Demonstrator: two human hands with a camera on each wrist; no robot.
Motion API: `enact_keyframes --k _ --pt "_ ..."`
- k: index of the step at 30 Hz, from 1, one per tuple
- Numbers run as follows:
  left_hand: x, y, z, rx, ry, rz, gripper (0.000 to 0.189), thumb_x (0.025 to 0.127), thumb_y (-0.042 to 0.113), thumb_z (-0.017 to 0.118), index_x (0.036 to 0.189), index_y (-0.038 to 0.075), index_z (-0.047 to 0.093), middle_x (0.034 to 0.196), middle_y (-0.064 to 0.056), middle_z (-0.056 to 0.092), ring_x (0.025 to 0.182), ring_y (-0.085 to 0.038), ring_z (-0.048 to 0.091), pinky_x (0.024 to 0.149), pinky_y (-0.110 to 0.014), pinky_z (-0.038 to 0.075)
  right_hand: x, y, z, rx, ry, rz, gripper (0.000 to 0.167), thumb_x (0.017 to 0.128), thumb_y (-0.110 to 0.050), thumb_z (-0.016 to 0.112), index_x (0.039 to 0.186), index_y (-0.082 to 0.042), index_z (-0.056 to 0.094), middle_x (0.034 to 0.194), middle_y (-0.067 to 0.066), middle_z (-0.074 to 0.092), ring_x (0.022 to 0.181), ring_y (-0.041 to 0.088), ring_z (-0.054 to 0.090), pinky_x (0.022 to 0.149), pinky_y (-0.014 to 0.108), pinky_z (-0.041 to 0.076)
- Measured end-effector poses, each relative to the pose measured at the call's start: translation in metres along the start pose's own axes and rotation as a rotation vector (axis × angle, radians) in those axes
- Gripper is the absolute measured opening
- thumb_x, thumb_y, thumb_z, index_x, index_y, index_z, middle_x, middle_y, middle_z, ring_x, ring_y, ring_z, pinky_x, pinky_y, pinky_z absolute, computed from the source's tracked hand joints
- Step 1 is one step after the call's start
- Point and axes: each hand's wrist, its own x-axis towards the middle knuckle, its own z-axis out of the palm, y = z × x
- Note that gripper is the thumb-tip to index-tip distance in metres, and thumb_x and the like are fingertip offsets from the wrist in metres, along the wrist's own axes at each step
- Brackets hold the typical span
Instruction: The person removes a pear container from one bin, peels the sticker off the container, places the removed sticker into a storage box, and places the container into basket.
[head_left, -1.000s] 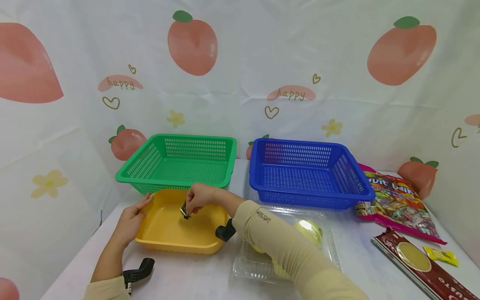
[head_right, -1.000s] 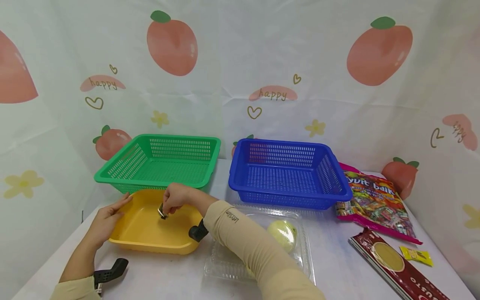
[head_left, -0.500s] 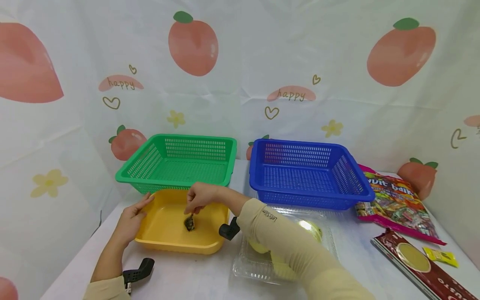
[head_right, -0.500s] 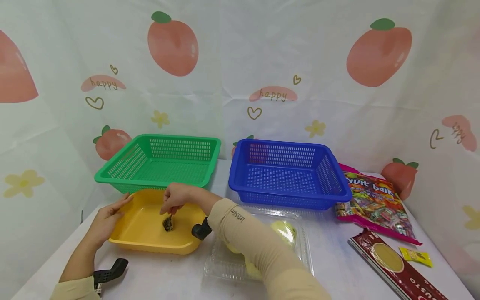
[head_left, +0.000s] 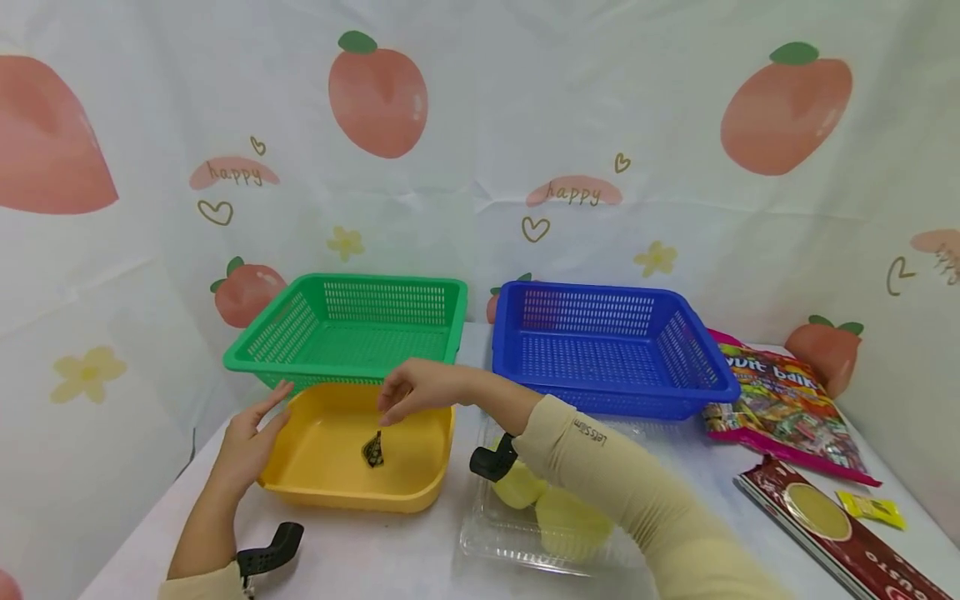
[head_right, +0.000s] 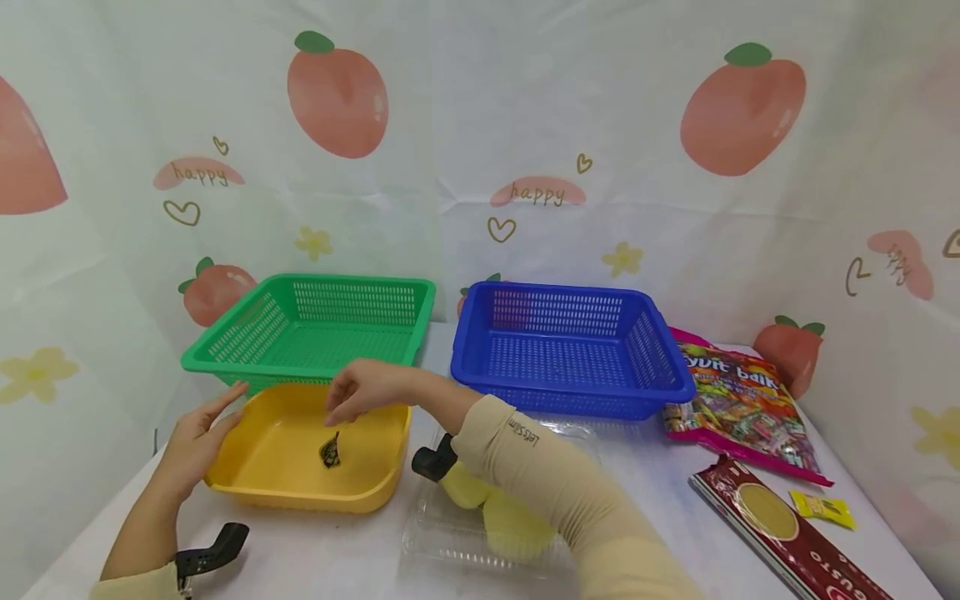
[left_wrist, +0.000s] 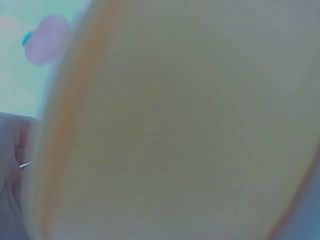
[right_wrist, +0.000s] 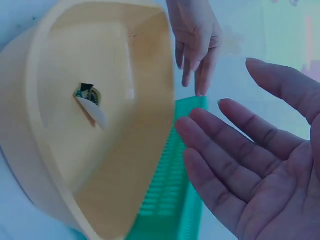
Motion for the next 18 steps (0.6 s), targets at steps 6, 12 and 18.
enact_keyframes --k 6,12,18 --pt "-0.008 0.023 0.001 0.003 0.065 0.063 0.056 0.098 0.028 0.044 0.147 0.005 0.026 0.148 -0.029 0.025 0.135 -0.051 0.019 0.104 -0.069 0.018 -0.036 -0.002 -0.012 -0.012 -0.027 -0.013 0.03 0.088 -0.017 0.064 0.115 -0.005 0.061 0.115 0.005 0.066 0.104 0.007 0.061 0.089 0.017 0.049" --pt "-0.015 0.048 0.009 0.016 0.063 0.118 0.059 0.097 0.031 0.046 0.148 0.009 0.025 0.149 -0.028 0.024 0.135 -0.052 0.02 0.102 -0.071 0.02 -0.072 0.0 -0.022 -0.112 -0.051 -0.02 0.04 0.09 -0.024 0.061 0.128 -0.011 0.055 0.131 -0.001 0.057 0.128 0.013 0.048 0.105 0.026 0.04" --pt "-0.027 0.075 0.028 -0.036 0.214 0.341 0.047 0.095 0.014 0.053 0.14 0.012 0.042 0.145 -0.016 0.041 0.141 -0.019 0.028 0.116 -0.043 0.021 -0.112 0.004 -0.024 -0.183 0.003 -0.012 0.047 0.089 -0.03 0.061 0.133 -0.016 0.051 0.138 -0.005 0.051 0.133 0.016 0.04 0.111 0.037 0.033"
